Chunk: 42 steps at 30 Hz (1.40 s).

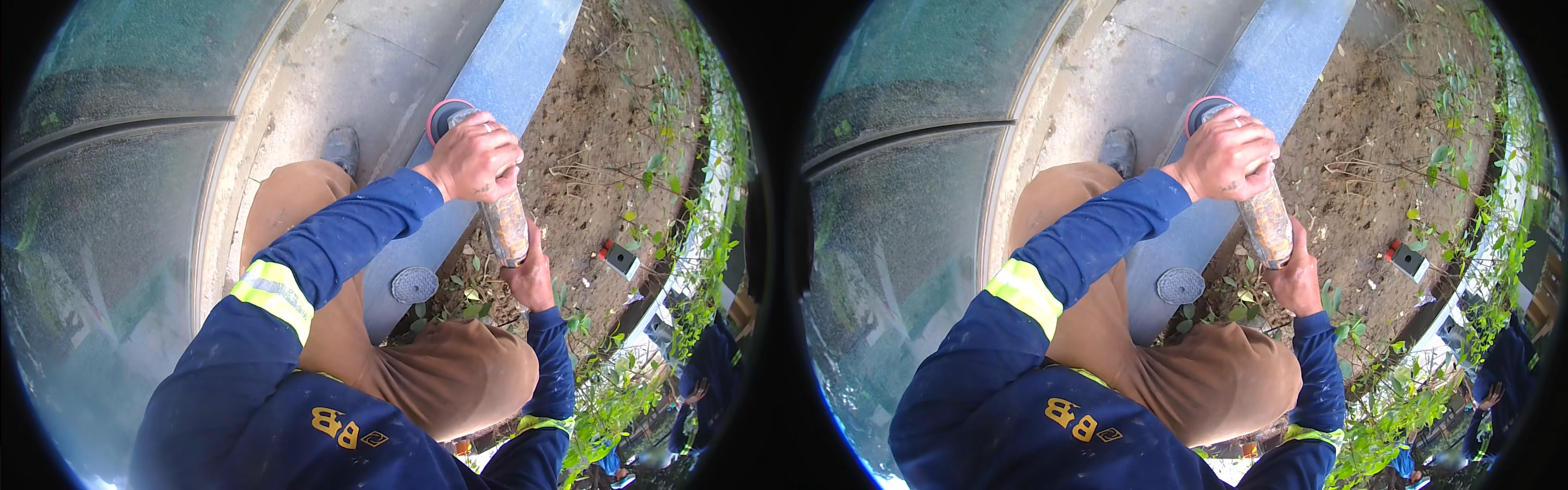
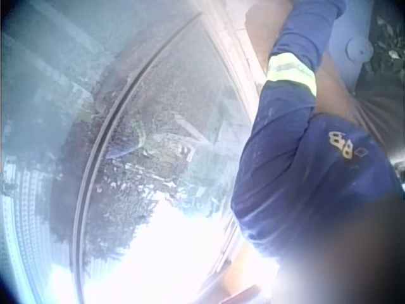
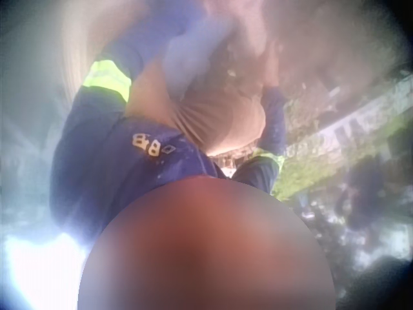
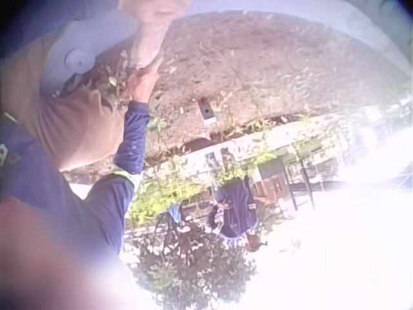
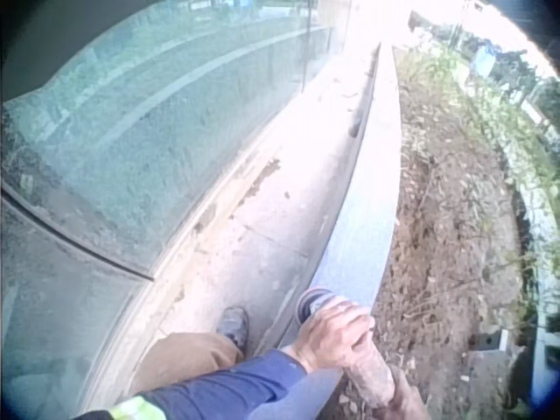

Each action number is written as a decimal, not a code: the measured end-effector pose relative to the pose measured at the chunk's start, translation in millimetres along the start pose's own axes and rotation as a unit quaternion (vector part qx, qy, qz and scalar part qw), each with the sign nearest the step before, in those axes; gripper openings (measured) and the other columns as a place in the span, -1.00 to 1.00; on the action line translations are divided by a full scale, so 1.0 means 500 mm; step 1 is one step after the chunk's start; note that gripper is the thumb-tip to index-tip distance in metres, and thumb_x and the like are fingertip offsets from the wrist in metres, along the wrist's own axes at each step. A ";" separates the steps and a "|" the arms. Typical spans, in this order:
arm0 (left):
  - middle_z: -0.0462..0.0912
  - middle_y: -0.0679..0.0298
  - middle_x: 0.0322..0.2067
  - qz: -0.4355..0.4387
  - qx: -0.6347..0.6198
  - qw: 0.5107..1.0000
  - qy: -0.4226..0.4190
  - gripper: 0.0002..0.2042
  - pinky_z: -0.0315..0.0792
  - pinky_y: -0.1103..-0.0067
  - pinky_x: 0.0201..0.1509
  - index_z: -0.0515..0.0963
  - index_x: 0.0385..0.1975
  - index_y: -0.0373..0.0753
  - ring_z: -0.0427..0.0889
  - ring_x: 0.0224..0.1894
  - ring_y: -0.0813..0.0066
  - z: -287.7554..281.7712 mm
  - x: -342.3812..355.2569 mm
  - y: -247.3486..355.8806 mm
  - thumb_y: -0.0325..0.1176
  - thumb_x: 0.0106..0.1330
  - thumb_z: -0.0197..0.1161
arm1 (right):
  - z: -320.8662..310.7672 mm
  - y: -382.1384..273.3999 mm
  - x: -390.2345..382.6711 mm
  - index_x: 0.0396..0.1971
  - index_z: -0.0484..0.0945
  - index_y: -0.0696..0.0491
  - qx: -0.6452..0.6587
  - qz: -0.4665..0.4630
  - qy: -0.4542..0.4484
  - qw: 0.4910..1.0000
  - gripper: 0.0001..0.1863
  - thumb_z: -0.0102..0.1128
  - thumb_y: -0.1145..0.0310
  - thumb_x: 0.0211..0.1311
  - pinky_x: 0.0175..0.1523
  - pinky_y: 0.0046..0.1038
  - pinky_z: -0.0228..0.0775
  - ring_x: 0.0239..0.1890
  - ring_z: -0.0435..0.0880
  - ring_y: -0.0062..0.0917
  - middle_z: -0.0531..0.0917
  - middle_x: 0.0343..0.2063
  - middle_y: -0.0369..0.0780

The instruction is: The person uses an angle grinder with a sanding disc to grind a concrete curb edge. They hold the tool with both hands and move it along the curb surface, then briefly touch their face before resuming grinding.

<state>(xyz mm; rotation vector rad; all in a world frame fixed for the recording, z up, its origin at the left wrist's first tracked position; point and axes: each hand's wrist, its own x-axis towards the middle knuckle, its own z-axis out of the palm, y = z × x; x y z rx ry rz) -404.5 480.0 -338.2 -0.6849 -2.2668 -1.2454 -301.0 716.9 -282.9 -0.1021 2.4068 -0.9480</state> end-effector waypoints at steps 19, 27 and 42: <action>0.70 0.18 -0.32 0.008 -0.015 1.000 -0.008 -0.83 0.50 0.32 0.07 0.62 -0.39 -0.21 0.71 -0.22 0.22 0.042 -0.011 0.038 -0.38 0.00 0.36 | -0.010 0.028 -0.051 0.39 0.18 -0.01 0.009 0.056 0.007 0.998 -0.09 0.33 0.61 -0.05 0.10 -0.13 0.56 0.06 0.68 0.07 0.70 -0.08 0.15; 0.68 0.21 -0.31 -0.020 -0.033 0.999 -0.024 -0.82 0.48 0.33 0.09 0.64 -0.37 -0.23 0.69 -0.18 0.25 0.051 -0.065 0.108 -0.34 0.02 0.36 | -0.004 0.036 -0.122 0.38 0.19 0.02 -0.005 0.083 -0.001 0.997 -0.07 0.38 0.60 -0.08 0.11 -0.15 0.57 0.07 0.68 0.05 0.69 -0.06 0.15; 0.68 0.19 -0.32 -0.010 -0.009 1.000 -0.012 -0.82 0.49 0.31 0.06 0.61 -0.39 -0.22 0.70 -0.21 0.23 0.001 -0.059 0.067 -0.40 -0.02 0.36 | 0.013 0.013 -0.074 0.37 0.21 -0.04 0.009 0.041 -0.024 0.999 -0.16 0.37 0.53 0.05 0.10 -0.09 0.56 0.07 0.66 0.09 0.69 -0.06 0.14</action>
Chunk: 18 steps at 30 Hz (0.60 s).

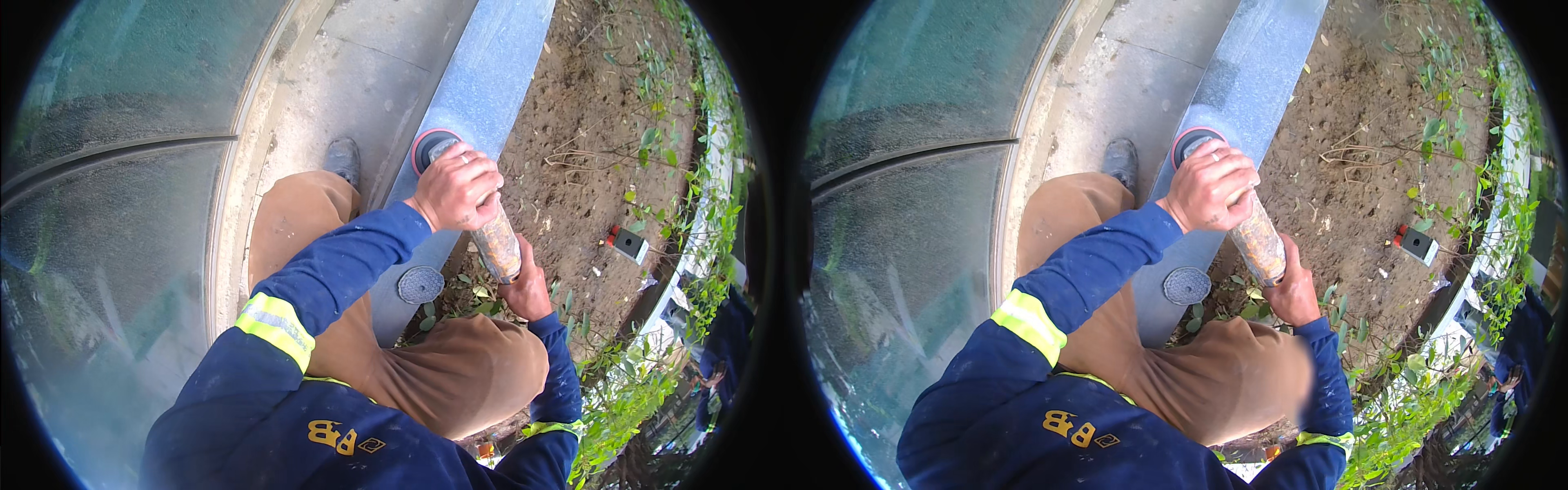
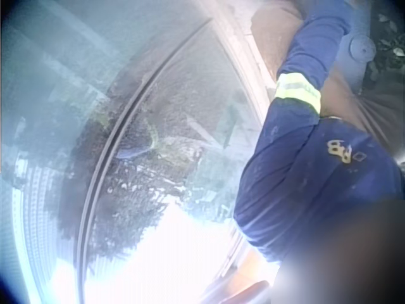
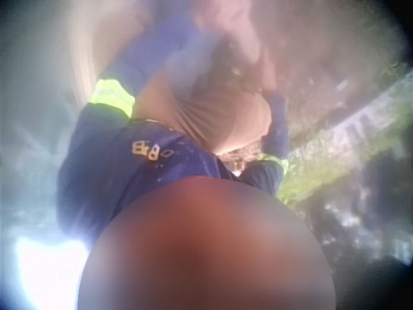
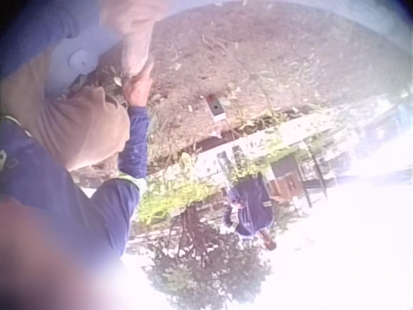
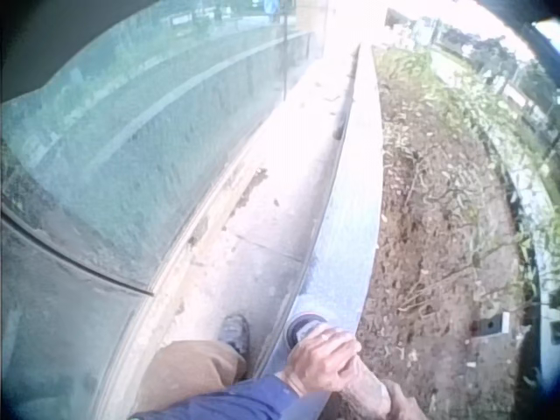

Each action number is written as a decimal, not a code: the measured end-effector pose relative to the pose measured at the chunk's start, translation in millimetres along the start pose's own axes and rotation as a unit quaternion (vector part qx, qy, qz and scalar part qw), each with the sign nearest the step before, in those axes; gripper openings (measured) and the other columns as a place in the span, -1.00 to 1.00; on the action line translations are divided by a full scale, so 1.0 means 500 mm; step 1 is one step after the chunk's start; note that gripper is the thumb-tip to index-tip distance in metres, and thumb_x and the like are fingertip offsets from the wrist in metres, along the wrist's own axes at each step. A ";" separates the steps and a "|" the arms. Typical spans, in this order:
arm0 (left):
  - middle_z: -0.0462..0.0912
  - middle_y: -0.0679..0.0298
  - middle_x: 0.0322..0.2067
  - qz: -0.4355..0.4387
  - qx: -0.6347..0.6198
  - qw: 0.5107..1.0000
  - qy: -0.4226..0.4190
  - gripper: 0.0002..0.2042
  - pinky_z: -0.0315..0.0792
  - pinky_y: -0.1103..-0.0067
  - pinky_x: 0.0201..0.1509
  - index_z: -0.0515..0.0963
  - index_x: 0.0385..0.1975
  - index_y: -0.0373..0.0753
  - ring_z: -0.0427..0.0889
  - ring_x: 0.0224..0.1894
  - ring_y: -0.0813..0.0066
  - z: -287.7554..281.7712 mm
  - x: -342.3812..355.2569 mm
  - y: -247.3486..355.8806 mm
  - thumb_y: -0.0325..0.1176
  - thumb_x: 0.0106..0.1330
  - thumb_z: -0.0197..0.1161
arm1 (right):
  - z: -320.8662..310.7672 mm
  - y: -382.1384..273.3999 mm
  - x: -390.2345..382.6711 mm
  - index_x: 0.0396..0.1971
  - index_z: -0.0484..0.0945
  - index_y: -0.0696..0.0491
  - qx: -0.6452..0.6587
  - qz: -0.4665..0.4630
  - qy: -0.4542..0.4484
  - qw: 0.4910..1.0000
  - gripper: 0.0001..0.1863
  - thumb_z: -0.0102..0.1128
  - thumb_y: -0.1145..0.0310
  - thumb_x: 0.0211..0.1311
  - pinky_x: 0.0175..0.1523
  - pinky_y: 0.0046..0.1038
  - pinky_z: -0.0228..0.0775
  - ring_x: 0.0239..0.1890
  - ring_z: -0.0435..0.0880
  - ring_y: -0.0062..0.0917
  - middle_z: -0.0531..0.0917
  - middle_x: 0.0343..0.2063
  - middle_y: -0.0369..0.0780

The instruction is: The person uses an angle grinder with a sanding disc to grind a concrete curb edge. They hold the tool with both hands and move it along the curb surface, then briefly touch their face before resuming grinding.

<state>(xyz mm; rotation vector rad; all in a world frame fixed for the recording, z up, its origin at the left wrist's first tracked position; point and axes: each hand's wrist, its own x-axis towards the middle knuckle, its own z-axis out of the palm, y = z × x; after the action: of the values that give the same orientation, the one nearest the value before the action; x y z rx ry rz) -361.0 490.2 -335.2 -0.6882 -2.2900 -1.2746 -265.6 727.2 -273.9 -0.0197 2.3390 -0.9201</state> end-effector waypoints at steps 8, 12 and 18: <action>0.68 0.20 -0.31 -0.005 -0.019 1.000 -0.003 -0.81 0.49 0.31 0.07 0.63 -0.38 -0.23 0.70 -0.21 0.22 0.039 -0.003 0.033 -0.36 0.00 0.36 | -0.013 0.023 -0.034 0.38 0.19 0.00 -0.011 0.015 0.014 1.000 -0.10 0.38 0.58 -0.02 0.10 -0.14 0.57 0.07 0.69 0.04 0.70 -0.05 0.12; 0.70 0.19 -0.31 0.011 -0.018 1.000 -0.013 -0.82 0.50 0.32 0.09 0.64 -0.38 -0.22 0.70 -0.20 0.23 0.055 0.035 0.000 -0.34 0.00 0.37 | -0.020 0.033 -0.003 0.39 0.17 0.03 -0.010 0.006 0.038 0.999 -0.09 0.36 0.61 -0.04 0.10 -0.15 0.57 0.08 0.68 0.04 0.69 -0.04 0.12; 0.73 0.18 -0.29 0.032 0.001 0.999 -0.014 -0.81 0.51 0.33 0.08 0.65 -0.38 -0.21 0.72 -0.20 0.24 0.041 0.068 -0.054 -0.33 -0.01 0.38 | -0.022 0.023 0.048 0.40 0.16 0.02 0.004 -0.037 0.051 0.998 -0.11 0.33 0.60 0.00 0.12 -0.17 0.55 0.08 0.69 0.04 0.70 -0.06 0.12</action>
<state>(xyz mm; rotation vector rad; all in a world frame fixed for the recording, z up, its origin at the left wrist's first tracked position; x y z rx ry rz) -406.7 503.0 -342.7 -0.7784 -2.2718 -1.2416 -288.6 737.3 -287.9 -0.0577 2.4429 -0.9871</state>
